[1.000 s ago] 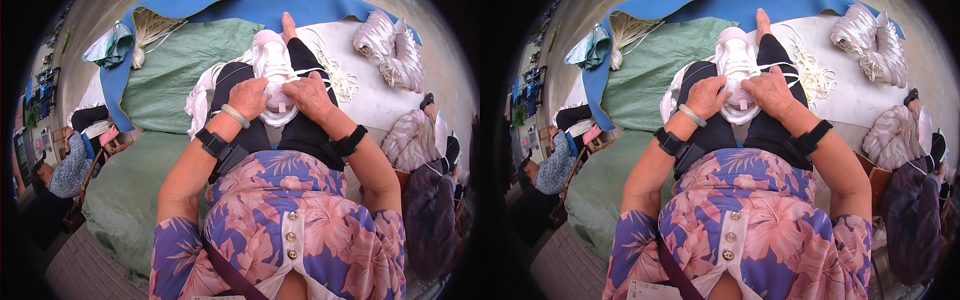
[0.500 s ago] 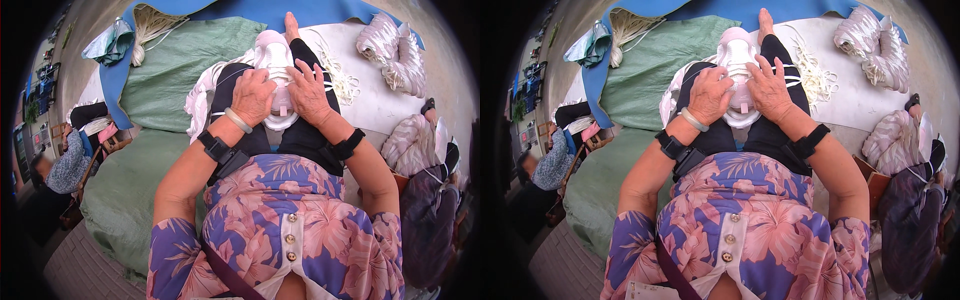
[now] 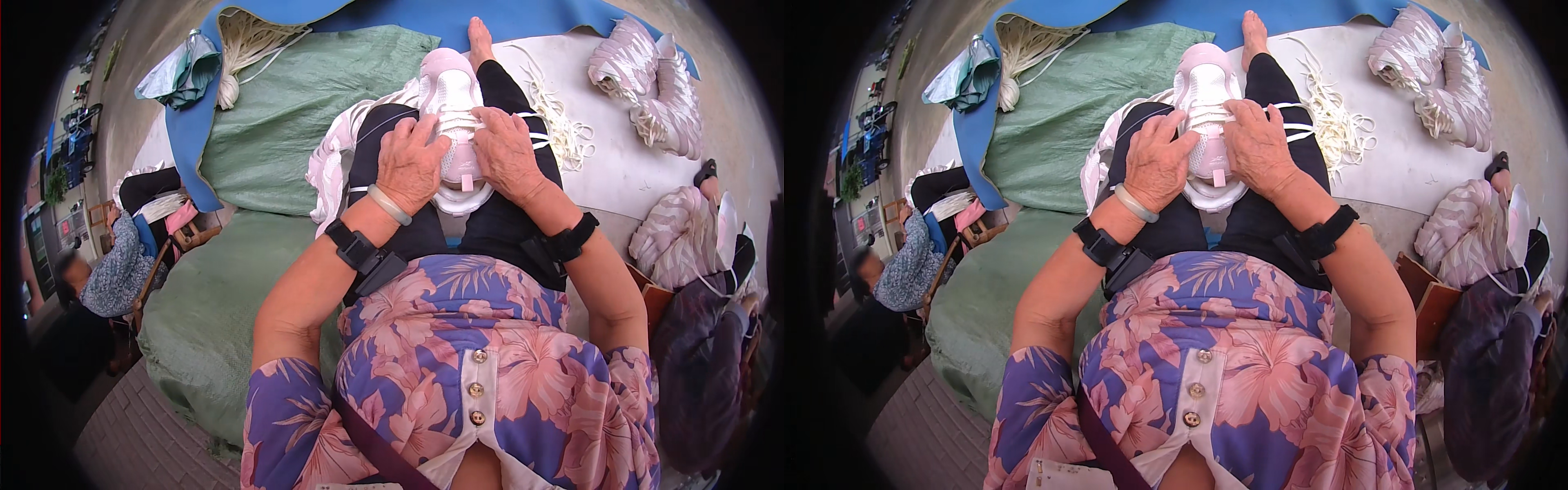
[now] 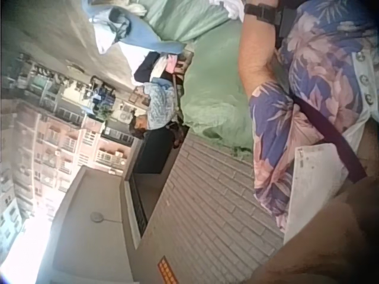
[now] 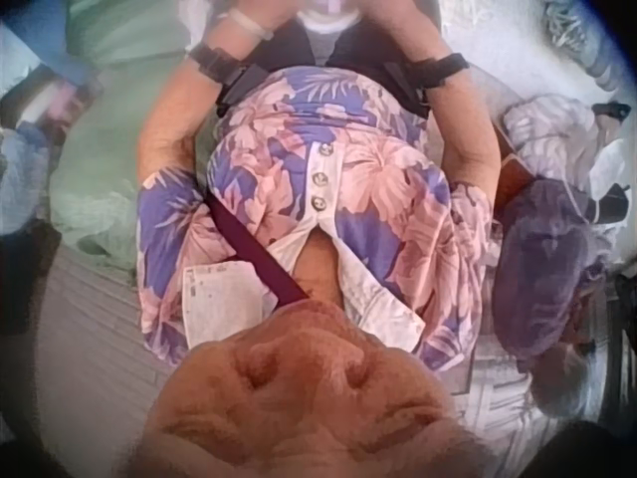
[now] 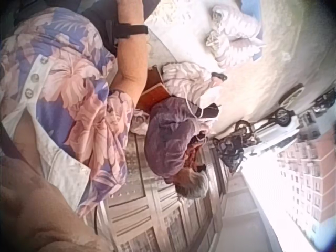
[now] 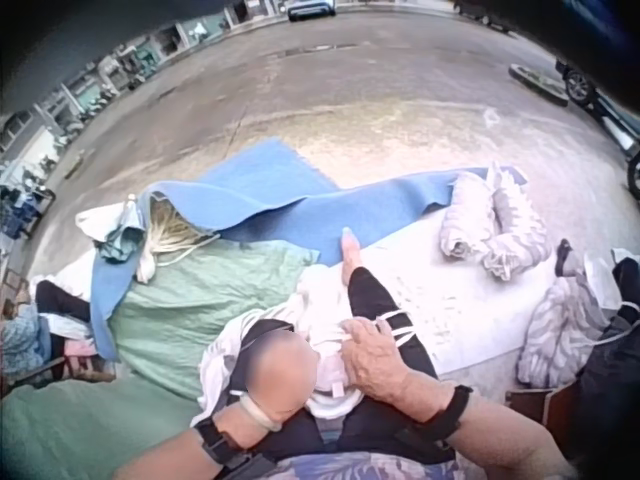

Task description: The person sits on the ground and laces a pink and white sneaker by hand. They thread the white laces through the eyelets, pull them tight, and tie a knot. The person then picks up a second shoe and begins the same lacing process.

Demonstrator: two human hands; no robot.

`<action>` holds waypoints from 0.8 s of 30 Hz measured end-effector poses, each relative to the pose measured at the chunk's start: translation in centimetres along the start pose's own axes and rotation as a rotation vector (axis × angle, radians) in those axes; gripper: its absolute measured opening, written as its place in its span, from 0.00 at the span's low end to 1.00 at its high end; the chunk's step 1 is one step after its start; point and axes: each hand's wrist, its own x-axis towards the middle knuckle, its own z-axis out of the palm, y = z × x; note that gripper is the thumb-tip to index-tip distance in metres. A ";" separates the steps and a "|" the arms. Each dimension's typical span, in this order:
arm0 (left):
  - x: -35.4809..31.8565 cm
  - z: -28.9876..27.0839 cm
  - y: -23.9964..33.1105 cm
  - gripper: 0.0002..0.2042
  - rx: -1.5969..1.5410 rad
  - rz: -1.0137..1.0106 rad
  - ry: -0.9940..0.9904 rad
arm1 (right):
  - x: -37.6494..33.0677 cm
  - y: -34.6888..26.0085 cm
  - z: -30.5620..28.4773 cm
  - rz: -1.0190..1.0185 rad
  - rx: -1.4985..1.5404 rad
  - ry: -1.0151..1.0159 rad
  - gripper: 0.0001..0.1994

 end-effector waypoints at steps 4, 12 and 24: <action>0.0 0.1 0.2 0.14 0.013 0.005 -0.003 | 0.0 0.3 -0.1 0.011 0.077 -0.021 0.07; 0.4 0.1 -0.1 0.12 -0.019 0.094 0.004 | -0.3 0.2 -0.1 0.076 0.251 0.051 0.05; 1.0 0.4 0.0 0.09 -0.008 0.113 0.010 | -0.4 0.3 0.2 -0.015 0.089 0.062 0.07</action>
